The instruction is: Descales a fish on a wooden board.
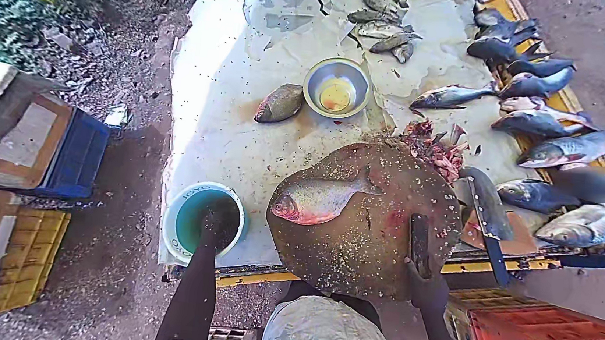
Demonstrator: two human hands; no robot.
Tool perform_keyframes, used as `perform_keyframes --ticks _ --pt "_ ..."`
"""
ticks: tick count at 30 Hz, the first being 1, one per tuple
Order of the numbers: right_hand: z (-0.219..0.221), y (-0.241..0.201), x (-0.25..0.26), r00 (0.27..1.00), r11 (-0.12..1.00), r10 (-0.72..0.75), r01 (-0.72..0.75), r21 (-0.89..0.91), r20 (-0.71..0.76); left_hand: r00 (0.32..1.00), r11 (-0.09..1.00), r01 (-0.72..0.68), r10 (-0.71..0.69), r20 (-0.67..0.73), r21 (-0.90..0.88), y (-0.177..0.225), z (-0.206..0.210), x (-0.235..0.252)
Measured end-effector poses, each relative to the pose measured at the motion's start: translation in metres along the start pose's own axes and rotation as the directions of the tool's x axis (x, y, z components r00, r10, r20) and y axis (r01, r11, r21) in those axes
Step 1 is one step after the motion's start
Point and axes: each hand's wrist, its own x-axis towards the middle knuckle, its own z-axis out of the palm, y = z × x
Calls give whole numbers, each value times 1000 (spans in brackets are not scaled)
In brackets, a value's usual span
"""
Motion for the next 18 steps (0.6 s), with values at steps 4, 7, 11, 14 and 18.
perform_keyframes --ticks 4,7,11,14,18 --pt "3 5 -3 1000 1000 -13 13 -26 -15 992 983 33 -10 127 -182 -41 4 -3" --pt "3 5 1 1000 1000 -7 6 -31 -30 976 661 31 -183 -121 -749 -24 -27 -13" --pt "5 7 0 1000 999 -4 3 -43 -28 888 827 -367 175 -425 -425 83 -34 -56" --pt "3 6 4 1000 1000 -12 12 -14 -17 846 888 -456 412 -338 -58 188 36 -50" --pt "5 -3 8 999 999 36 -36 -16 -35 705 754 -657 624 -336 23 315 88 -34"
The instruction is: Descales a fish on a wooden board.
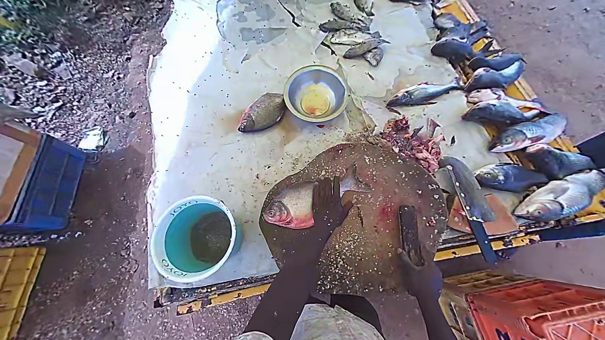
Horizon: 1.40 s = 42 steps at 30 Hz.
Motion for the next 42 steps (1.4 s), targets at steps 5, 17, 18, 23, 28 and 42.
perform_keyframes --ticks 5,17,18,23,28,42 --pt "3 -35 -39 993 974 94 -107 198 73 973 848 0 123 196 -529 51 -34 43" --pt "43 -163 56 870 921 -344 386 -55 353 995 993 -81 85 -43 84 -158 -55 -78" --pt "58 -185 84 874 909 -366 409 -79 319 996 993 -52 60 -71 106 -152 -51 -74" --pt "97 -181 24 924 958 -284 261 120 255 980 990 42 -15 -198 133 -140 -29 -74" --pt "63 -119 -35 853 948 -313 253 194 417 987 987 36 -11 -159 154 -138 -28 -75" --pt "49 -164 46 891 948 -317 305 89 324 982 990 58 -34 -184 127 -111 -4 -45"
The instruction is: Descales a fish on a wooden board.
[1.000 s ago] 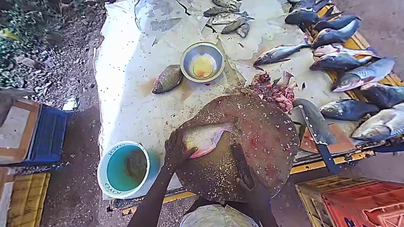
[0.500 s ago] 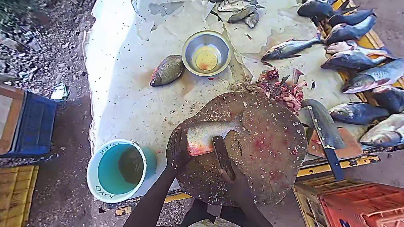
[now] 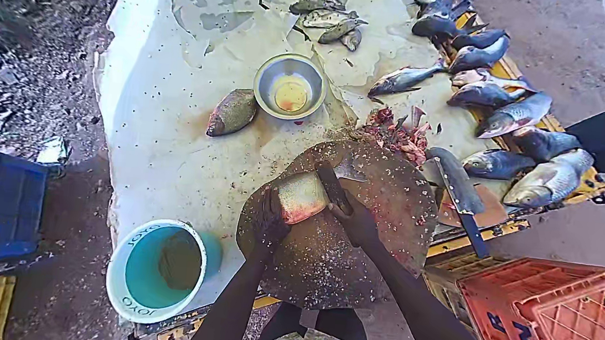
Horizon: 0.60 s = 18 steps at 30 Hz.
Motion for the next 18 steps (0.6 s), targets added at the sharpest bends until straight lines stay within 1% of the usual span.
perform_keyframes --ticks 1,2,3,4,5,6,7,8,9,10,11,12,13,14,15,16,17,18 --pt "-9 -7 45 998 999 -26 24 -29 -65 1000 1000 -1 1 -20 -2 1 3 3" --pt "-5 -10 75 993 999 -23 20 -31 -116 1000 1000 10 -10 -19 -7 0 3 -7" --pt "4 -20 86 991 1000 5 -6 -6 -136 1000 1000 30 -30 -10 -10 -2 -1 -15" --pt "13 -34 86 984 999 30 -25 31 -174 999 999 33 -33 -25 -10 -6 -6 -5" --pt "25 -37 59 978 994 74 -56 94 -195 999 1000 9 -10 -51 -18 -5 -8 3" --pt "43 -28 14 977 985 112 -85 153 -181 997 999 -15 13 -71 -28 0 -7 0" --pt "63 -20 -32 982 971 122 -88 220 -147 997 999 -30 28 -73 -40 -1 -8 2" --pt "72 -12 -71 989 955 123 -94 282 -86 996 998 -33 29 -80 -53 -1 -8 2" --pt "69 -5 -95 994 949 107 -98 299 -14 997 998 -25 20 -74 -61 -2 -10 -2" --pt "54 -2 -95 997 959 78 -82 272 28 996 998 -27 23 -84 -51 -7 -12 -1" --pt "31 1 -76 997 978 56 -64 198 47 996 998 -24 20 -86 -54 -8 -11 1" --pt "9 7 -48 998 992 58 -59 114 20 997 998 -20 15 -74 -64 -5 -10 1" --pt "-7 9 -18 996 995 79 -76 70 -45 997 997 -21 15 -79 -73 -2 -6 5" --pt "-9 8 0 988 992 116 -110 62 -100 997 997 -16 10 -74 -73 -2 -2 2" --pt "4 4 -4 985 990 132 -125 65 -115 998 997 -8 3 -64 -74 -4 -3 -7" --pt "20 -6 -16 990 992 113 -109 58 -84 998 998 -8 3 -70 -68 -9 -6 -3" --pt "29 -13 -32 997 996 75 -73 47 -31 997 998 -16 11 -73 -69 -10 -9 6" --pt "31 -9 -51 998 996 56 -58 74 30 998 996 -22 18 -55 -81 -7 -10 3"
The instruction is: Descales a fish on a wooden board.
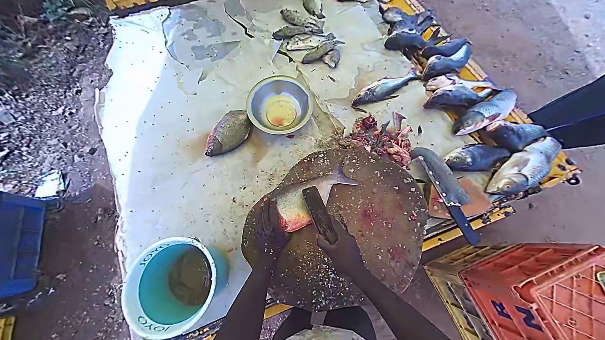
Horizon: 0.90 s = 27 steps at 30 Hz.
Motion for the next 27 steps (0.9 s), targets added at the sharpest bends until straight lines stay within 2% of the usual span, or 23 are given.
perform_keyframes --ticks 2,5,7,9,10,11,13,15,17,18,19,21,23,25,27 --pt "-18 15 2 1000 999 -2 1 33 17 1000 1000 -1 1 28 -3 4 -1 -3" --pt "-26 23 25 988 994 77 -65 93 -133 1000 1000 13 -13 6 24 2 3 -8" --pt "-22 9 17 1000 1000 -16 16 -12 -6 999 1000 3 -2 -35 31 -2 4 3" --pt "-36 11 17 989 993 -99 106 -55 111 1000 1000 16 -16 1 26 -1 6 -3" --pt "-49 15 32 991 993 -101 107 -58 93 1000 1000 11 -10 -5 25 0 6 -3" --pt "-58 16 53 997 996 -78 79 -47 15 1000 999 18 -17 -12 27 2 6 1" --pt "-43 10 72 989 999 24 -17 50 -144 999 999 34 -33 -6 37 0 6 -2" --pt "7 6 36 981 989 97 -76 128 -168 999 999 34 -34 -1 31 -1 4 -5" --pt "47 12 -25 986 952 110 -69 298 -122 1000 1000 21 -21 -8 -3 1 4 1" --pt "51 17 -47 992 921 101 -64 384 -77 1000 1000 8 -8 -16 -13 0 4 0" --pt "39 19 -49 996 917 68 -41 396 -54 1000 1000 2 -3 -20 -13 -1 4 2" --pt "-5 16 -9 994 978 -19 40 204 -106 999 999 33 -33 4 -12 0 4 -2" --pt "-36 -1 68 982 997 -53 61 36 -183 999 999 46 -46 -13 -10 -1 7 -1" --pt "-23 -10 102 977 999 6 1 35 -212 998 998 60 -60 3 -13 -2 9 -7" --pt "19 -10 63 970 984 115 -82 156 -216 999 999 50 -50 -11 -8 -3 5 -2"
